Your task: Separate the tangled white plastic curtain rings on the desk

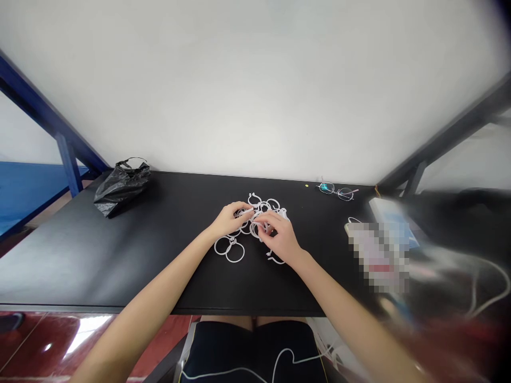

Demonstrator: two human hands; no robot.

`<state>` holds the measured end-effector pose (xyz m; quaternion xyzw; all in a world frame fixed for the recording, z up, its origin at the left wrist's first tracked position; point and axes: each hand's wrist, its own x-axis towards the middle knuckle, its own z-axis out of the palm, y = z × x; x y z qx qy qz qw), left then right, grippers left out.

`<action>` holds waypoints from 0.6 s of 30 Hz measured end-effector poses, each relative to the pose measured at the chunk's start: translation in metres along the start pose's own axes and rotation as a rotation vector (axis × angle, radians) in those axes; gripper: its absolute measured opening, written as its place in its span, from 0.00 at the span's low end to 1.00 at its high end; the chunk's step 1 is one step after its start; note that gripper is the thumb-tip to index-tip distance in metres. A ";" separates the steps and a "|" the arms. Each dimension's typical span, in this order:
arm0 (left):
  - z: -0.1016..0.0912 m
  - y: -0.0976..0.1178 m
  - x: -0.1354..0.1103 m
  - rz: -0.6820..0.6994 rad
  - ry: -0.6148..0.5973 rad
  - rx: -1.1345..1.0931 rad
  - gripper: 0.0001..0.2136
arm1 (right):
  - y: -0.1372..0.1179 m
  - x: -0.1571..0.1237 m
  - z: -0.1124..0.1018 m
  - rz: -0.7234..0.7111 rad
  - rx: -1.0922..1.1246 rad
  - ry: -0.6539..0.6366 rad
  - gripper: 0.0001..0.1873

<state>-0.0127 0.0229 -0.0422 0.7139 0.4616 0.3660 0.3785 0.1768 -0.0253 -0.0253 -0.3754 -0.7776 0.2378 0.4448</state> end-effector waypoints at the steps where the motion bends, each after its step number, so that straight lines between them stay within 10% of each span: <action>1: 0.000 0.000 0.000 0.015 0.002 -0.002 0.13 | 0.000 0.001 0.000 0.028 0.020 0.043 0.11; 18: 0.000 0.007 -0.004 0.247 -0.030 0.051 0.07 | 0.007 0.004 -0.001 0.162 0.153 0.264 0.04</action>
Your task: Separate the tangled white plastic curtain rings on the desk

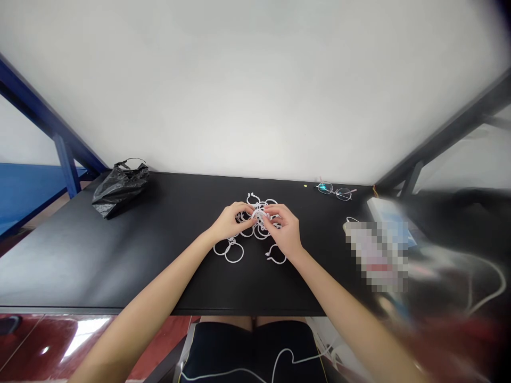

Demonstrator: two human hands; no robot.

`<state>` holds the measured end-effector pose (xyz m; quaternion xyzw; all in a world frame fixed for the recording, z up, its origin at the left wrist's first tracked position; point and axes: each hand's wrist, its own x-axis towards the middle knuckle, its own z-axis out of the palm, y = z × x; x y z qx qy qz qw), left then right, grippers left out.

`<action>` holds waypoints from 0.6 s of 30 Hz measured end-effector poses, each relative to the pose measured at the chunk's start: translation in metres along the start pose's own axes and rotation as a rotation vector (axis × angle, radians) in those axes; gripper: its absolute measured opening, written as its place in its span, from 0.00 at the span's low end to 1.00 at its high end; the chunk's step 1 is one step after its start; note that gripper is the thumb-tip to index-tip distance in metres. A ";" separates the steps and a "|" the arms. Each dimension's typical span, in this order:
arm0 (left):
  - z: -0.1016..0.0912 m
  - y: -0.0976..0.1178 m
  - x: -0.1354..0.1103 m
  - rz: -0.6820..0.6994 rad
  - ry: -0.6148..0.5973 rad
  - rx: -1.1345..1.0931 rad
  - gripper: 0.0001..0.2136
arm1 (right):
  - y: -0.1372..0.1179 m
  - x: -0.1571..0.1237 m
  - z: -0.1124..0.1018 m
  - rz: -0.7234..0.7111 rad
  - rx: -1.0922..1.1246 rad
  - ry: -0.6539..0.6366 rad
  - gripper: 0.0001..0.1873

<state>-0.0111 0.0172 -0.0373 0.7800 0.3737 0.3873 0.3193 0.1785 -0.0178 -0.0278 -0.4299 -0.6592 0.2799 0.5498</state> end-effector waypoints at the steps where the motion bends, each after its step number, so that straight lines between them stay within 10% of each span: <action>1: 0.000 0.000 0.000 0.004 0.004 0.005 0.08 | 0.000 0.000 0.000 0.002 0.004 0.000 0.04; 18: -0.001 0.007 0.002 -0.063 0.028 -0.109 0.08 | 0.002 0.000 0.000 -0.022 -0.040 -0.003 0.03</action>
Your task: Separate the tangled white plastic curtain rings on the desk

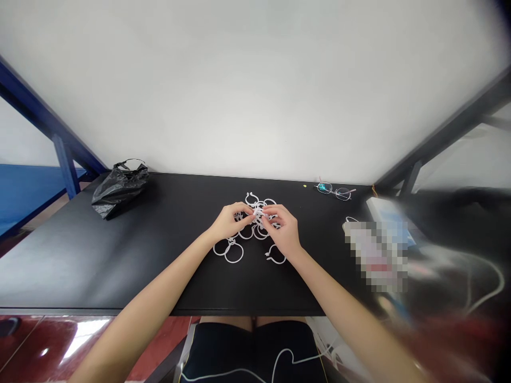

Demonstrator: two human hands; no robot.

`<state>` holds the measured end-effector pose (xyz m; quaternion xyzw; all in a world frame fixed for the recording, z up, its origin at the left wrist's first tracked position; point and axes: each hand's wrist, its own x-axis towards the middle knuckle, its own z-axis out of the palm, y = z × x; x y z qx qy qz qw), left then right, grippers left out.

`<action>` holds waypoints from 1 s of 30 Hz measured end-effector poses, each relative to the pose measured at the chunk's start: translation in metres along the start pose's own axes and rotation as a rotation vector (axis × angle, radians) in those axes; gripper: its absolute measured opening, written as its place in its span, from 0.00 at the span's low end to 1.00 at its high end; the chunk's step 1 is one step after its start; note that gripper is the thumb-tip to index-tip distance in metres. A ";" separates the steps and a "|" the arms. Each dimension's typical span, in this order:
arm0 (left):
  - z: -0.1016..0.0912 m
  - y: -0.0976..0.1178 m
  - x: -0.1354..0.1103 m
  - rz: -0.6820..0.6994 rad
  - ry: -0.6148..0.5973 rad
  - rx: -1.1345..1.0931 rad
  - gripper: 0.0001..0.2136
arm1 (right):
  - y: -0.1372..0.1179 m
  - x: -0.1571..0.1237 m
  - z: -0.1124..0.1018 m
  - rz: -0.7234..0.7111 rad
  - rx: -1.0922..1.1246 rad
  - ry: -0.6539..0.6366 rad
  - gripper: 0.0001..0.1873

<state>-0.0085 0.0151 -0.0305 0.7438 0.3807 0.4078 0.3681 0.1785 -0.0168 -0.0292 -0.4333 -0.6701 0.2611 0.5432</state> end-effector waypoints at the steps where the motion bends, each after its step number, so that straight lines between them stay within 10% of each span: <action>1: 0.000 0.001 0.000 -0.015 0.000 -0.011 0.08 | 0.001 0.000 0.000 0.002 -0.002 0.000 0.03; 30: -0.011 0.001 0.005 -0.348 0.166 -1.026 0.07 | 0.005 -0.002 0.001 -0.189 -0.190 -0.041 0.15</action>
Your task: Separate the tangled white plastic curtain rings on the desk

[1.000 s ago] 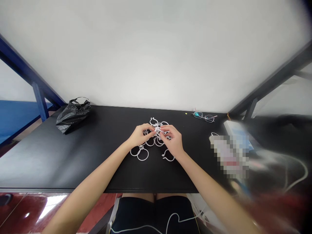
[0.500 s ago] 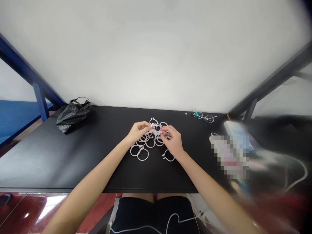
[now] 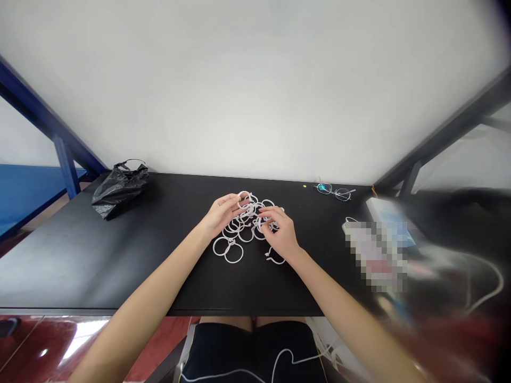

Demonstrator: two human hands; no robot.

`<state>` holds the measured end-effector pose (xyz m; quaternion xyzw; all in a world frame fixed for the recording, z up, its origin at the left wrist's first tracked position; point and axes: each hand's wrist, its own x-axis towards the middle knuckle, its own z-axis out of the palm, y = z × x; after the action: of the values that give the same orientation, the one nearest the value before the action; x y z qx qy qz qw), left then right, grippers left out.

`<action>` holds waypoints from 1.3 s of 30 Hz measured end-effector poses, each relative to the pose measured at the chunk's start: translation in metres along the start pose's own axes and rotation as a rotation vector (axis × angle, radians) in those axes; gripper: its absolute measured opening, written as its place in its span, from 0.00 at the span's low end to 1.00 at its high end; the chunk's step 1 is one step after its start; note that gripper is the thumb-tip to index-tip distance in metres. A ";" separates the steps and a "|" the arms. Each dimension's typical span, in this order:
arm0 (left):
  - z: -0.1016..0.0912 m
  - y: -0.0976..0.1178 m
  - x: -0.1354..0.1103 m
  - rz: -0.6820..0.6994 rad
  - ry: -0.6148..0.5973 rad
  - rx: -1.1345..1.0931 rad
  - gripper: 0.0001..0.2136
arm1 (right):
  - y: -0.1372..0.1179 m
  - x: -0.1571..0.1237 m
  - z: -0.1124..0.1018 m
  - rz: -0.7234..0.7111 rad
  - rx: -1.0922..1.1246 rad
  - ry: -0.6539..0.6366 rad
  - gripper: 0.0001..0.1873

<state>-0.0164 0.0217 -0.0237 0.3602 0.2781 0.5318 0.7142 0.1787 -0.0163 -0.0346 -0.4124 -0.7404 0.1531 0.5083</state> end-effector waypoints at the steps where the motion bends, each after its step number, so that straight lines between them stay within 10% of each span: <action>1: 0.000 -0.001 0.000 -0.006 -0.018 0.015 0.08 | 0.000 0.000 0.000 -0.001 0.002 0.005 0.15; 15: -0.002 -0.003 -0.003 -0.145 -0.218 0.201 0.12 | -0.005 -0.001 -0.001 0.088 0.058 0.068 0.11; 30: 0.001 -0.001 -0.003 -0.078 -0.149 0.227 0.11 | -0.005 0.001 -0.003 -0.101 0.047 0.156 0.03; 39: 0.006 -0.003 -0.007 -0.009 -0.199 0.413 0.24 | -0.002 -0.001 -0.002 0.154 0.172 0.115 0.06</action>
<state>-0.0120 0.0126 -0.0230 0.5481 0.3109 0.4223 0.6516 0.1798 -0.0187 -0.0338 -0.4308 -0.6603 0.2309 0.5702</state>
